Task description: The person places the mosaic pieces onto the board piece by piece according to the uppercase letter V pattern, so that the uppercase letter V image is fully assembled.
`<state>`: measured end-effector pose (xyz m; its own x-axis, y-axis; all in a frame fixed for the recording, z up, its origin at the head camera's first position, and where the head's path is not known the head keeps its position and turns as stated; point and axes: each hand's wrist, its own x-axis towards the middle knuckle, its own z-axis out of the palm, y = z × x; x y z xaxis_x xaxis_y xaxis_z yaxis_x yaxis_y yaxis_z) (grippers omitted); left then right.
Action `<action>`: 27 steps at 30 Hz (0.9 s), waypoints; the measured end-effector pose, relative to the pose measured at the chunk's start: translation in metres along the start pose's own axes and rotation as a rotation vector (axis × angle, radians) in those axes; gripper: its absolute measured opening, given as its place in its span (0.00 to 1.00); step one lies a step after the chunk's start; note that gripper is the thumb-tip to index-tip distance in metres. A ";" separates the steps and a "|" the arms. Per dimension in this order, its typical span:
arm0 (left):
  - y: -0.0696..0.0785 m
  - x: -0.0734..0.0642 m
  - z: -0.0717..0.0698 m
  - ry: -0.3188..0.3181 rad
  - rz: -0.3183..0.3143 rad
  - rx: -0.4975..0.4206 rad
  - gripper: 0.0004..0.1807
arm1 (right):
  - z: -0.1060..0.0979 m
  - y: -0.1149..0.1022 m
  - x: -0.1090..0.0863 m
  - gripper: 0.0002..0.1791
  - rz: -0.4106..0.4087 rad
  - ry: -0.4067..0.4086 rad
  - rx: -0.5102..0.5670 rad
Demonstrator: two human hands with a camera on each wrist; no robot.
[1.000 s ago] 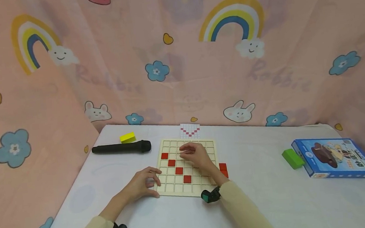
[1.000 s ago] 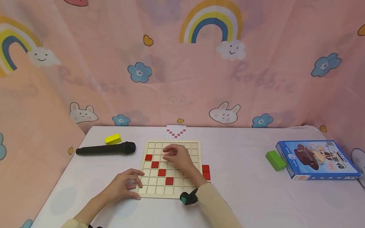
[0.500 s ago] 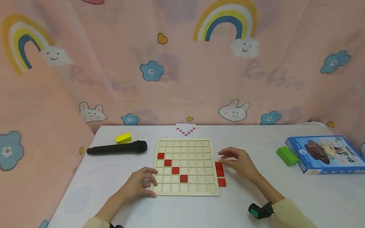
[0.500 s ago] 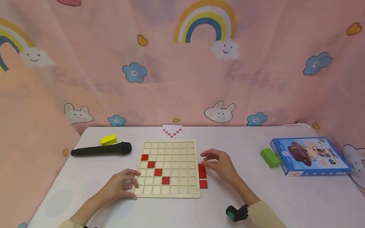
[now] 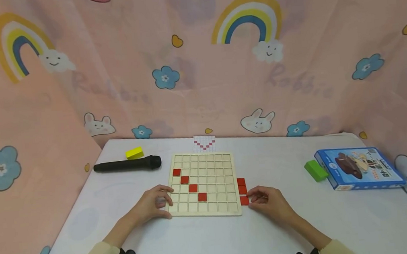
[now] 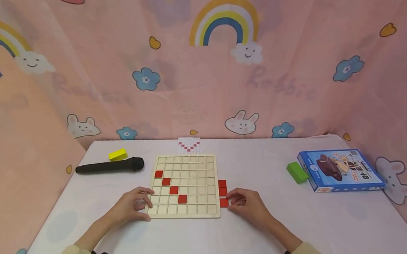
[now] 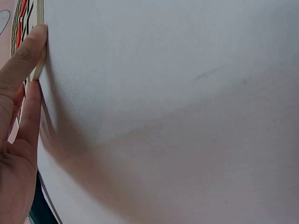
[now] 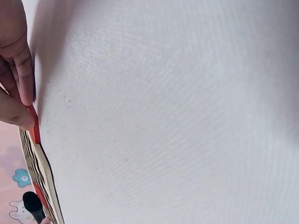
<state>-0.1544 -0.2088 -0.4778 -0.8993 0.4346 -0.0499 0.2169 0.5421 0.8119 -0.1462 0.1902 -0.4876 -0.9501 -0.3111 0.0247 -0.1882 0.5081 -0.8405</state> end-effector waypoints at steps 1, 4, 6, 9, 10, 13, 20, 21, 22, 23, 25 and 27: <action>0.000 0.000 0.000 -0.002 -0.004 -0.011 0.15 | 0.001 0.000 0.000 0.15 -0.009 0.006 0.001; 0.001 0.000 0.000 -0.005 -0.013 -0.019 0.16 | 0.003 0.000 0.000 0.15 -0.009 0.011 0.003; 0.001 -0.001 0.000 0.000 -0.017 -0.015 0.16 | 0.004 -0.001 0.000 0.15 -0.002 0.009 0.004; 0.001 -0.002 0.000 0.004 -0.011 -0.018 0.16 | 0.004 -0.002 -0.001 0.15 0.013 0.012 0.002; 0.001 -0.002 0.000 0.004 -0.009 -0.020 0.16 | 0.004 -0.003 -0.001 0.15 0.019 0.020 0.002; 0.001 -0.002 0.000 0.002 0.000 -0.019 0.16 | 0.002 -0.006 -0.002 0.15 0.053 0.063 -0.023; 0.002 -0.003 -0.001 -0.001 -0.009 -0.030 0.16 | -0.003 -0.017 -0.001 0.16 0.127 0.156 -0.071; 0.002 -0.003 -0.001 -0.001 -0.007 -0.030 0.16 | -0.003 -0.018 0.000 0.16 0.132 0.162 -0.070; 0.003 -0.003 -0.001 -0.002 -0.003 -0.027 0.16 | -0.003 -0.019 0.001 0.16 0.128 0.169 -0.062; 0.003 -0.003 -0.001 -0.002 0.001 -0.026 0.15 | -0.003 -0.019 0.001 0.17 0.123 0.174 -0.056; 0.003 -0.002 -0.001 -0.003 0.005 -0.021 0.15 | -0.002 -0.020 0.002 0.17 0.115 0.186 -0.038; 0.003 -0.002 -0.001 -0.004 0.007 -0.011 0.15 | -0.001 -0.021 0.004 0.16 0.115 0.196 -0.004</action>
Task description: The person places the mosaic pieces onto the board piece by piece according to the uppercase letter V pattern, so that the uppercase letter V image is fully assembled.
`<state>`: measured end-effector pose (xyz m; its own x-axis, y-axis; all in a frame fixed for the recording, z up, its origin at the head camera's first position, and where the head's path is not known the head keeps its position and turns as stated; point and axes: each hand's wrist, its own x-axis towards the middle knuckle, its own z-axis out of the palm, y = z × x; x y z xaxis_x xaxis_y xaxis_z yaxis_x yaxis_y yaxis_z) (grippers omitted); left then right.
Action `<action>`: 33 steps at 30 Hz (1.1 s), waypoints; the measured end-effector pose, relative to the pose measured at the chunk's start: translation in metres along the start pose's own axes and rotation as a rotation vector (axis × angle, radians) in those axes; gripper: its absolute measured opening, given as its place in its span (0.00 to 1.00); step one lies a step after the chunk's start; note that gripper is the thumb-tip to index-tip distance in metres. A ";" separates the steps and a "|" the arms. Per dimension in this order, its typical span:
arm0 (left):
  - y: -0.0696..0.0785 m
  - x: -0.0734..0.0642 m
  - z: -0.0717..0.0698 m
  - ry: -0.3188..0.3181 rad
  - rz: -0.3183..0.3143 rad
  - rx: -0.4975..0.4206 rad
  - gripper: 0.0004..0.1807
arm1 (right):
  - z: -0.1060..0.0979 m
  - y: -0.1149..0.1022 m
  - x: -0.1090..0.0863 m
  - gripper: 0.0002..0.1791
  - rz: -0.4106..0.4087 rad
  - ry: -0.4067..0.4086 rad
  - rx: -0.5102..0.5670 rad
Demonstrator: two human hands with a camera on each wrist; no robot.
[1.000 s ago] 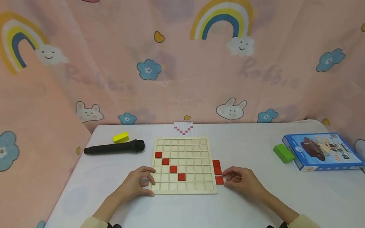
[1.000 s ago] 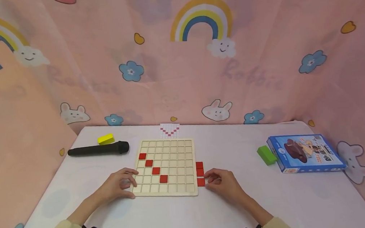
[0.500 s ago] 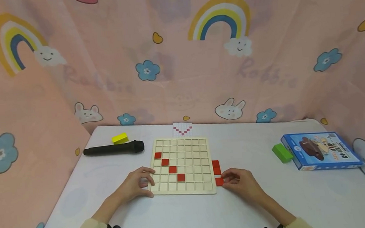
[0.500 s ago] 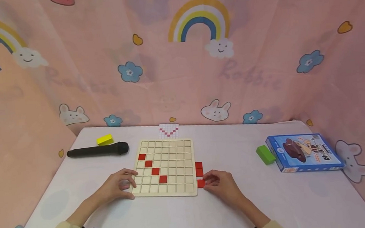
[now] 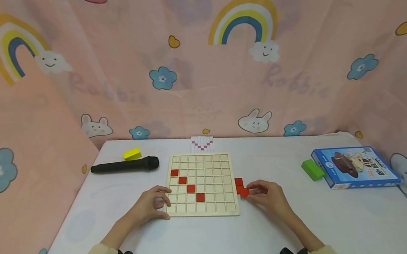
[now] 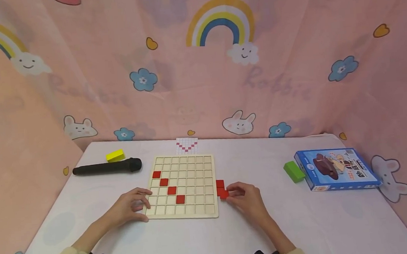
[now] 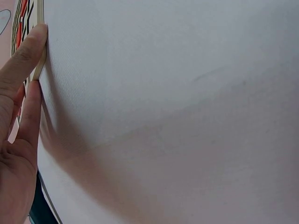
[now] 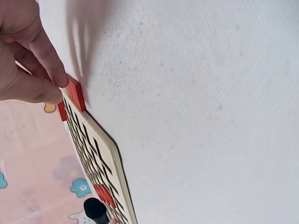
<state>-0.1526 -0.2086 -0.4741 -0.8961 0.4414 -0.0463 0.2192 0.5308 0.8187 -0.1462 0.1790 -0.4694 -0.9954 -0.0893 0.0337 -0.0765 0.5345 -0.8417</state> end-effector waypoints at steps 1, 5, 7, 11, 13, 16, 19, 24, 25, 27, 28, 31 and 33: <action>0.000 0.000 0.000 0.000 0.000 0.006 0.15 | 0.001 0.000 0.001 0.16 0.006 0.003 0.022; 0.000 0.001 0.000 0.006 0.002 0.037 0.15 | 0.006 0.000 0.005 0.16 0.032 0.016 0.062; 0.000 0.001 0.000 0.010 0.006 0.048 0.15 | 0.009 -0.001 0.008 0.17 0.038 0.020 0.070; -0.001 0.001 -0.001 0.009 0.015 0.044 0.15 | 0.013 -0.003 0.012 0.17 0.032 0.022 0.091; -0.002 0.001 -0.002 0.010 0.008 0.033 0.15 | 0.015 -0.005 0.014 0.17 0.023 0.014 0.106; -0.003 0.000 -0.004 0.017 0.001 0.037 0.15 | 0.020 -0.008 0.018 0.17 0.003 0.005 0.139; -0.003 0.000 -0.004 0.019 0.000 0.030 0.15 | 0.027 -0.010 0.022 0.16 -0.004 0.006 0.168; -0.003 0.001 -0.003 0.014 -0.016 0.008 0.15 | 0.038 -0.013 0.023 0.16 0.012 0.021 0.190; -0.003 0.001 -0.002 0.015 -0.022 0.011 0.15 | 0.040 -0.015 0.023 0.16 0.018 0.023 0.194; -0.001 0.000 -0.002 0.015 -0.029 0.019 0.15 | 0.045 -0.016 0.023 0.16 0.024 0.026 0.200; 0.000 0.000 -0.001 0.015 -0.031 0.023 0.15 | 0.047 -0.017 0.023 0.16 0.025 0.027 0.204; 0.001 0.000 0.000 0.010 -0.025 0.024 0.15 | 0.052 -0.019 0.022 0.15 0.027 0.030 0.224; 0.002 0.000 0.001 0.007 -0.019 0.018 0.15 | 0.055 -0.020 0.021 0.15 0.023 0.033 0.233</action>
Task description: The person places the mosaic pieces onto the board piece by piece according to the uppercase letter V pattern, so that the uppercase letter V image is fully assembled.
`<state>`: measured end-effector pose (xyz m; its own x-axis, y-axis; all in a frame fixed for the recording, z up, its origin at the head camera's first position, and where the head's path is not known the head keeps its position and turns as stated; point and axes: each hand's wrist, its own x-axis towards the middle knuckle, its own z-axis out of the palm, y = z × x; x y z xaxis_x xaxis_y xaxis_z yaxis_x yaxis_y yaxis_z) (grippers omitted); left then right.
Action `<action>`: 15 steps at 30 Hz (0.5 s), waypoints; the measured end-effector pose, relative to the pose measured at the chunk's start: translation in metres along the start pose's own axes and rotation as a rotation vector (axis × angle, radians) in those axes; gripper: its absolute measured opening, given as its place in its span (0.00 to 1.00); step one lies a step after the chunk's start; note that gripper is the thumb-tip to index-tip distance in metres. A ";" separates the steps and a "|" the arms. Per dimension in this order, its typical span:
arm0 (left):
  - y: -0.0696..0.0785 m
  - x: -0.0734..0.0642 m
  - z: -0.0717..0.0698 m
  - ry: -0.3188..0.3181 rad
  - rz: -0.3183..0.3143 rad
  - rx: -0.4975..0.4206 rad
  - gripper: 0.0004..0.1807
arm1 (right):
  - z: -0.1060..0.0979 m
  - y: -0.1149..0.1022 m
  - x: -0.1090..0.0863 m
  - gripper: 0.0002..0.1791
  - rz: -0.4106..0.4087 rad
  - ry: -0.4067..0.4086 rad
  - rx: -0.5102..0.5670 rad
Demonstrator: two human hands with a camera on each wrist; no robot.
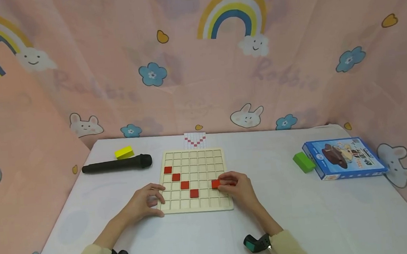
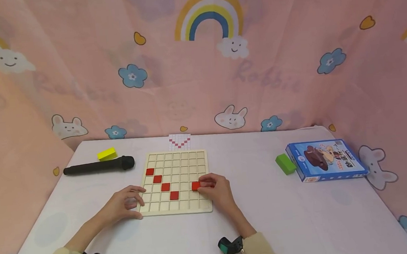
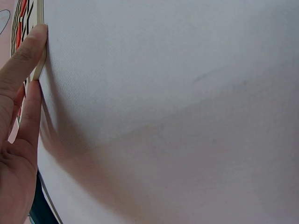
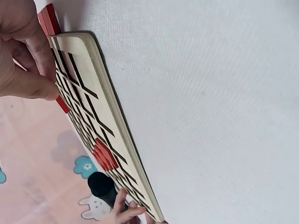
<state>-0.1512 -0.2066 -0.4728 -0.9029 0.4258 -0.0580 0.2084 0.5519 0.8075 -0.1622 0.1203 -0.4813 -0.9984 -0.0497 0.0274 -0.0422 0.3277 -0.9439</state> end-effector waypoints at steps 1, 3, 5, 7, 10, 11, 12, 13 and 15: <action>0.000 0.000 0.000 -0.001 0.003 -0.003 0.15 | 0.002 -0.001 0.000 0.14 -0.004 -0.001 0.001; 0.000 -0.001 0.000 -0.001 0.007 -0.006 0.15 | 0.005 -0.002 0.001 0.14 -0.014 0.000 -0.003; 0.001 -0.001 0.001 0.001 0.008 -0.005 0.16 | 0.008 -0.003 0.002 0.14 -0.022 0.001 -0.019; 0.000 -0.001 0.001 -0.002 0.014 0.001 0.16 | 0.011 -0.003 0.003 0.14 -0.029 0.005 -0.043; -0.001 -0.001 0.002 0.000 0.013 0.002 0.16 | 0.015 -0.004 0.004 0.14 -0.033 0.008 -0.066; -0.001 -0.001 0.002 -0.001 0.014 0.002 0.16 | 0.016 -0.004 0.004 0.15 -0.044 0.006 -0.076; -0.001 -0.001 0.002 -0.004 0.017 0.003 0.16 | 0.017 -0.005 0.004 0.15 -0.045 0.006 -0.080; -0.001 0.000 0.002 -0.004 0.016 0.004 0.16 | 0.018 -0.005 0.005 0.15 -0.048 0.006 -0.081; -0.001 0.000 0.003 -0.004 0.013 0.004 0.16 | 0.020 -0.006 0.005 0.15 -0.058 0.005 -0.090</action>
<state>-0.1503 -0.2056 -0.4752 -0.8985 0.4362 -0.0499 0.2218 0.5490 0.8059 -0.1659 0.0991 -0.4825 -0.9943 -0.0668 0.0830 -0.1031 0.4081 -0.9071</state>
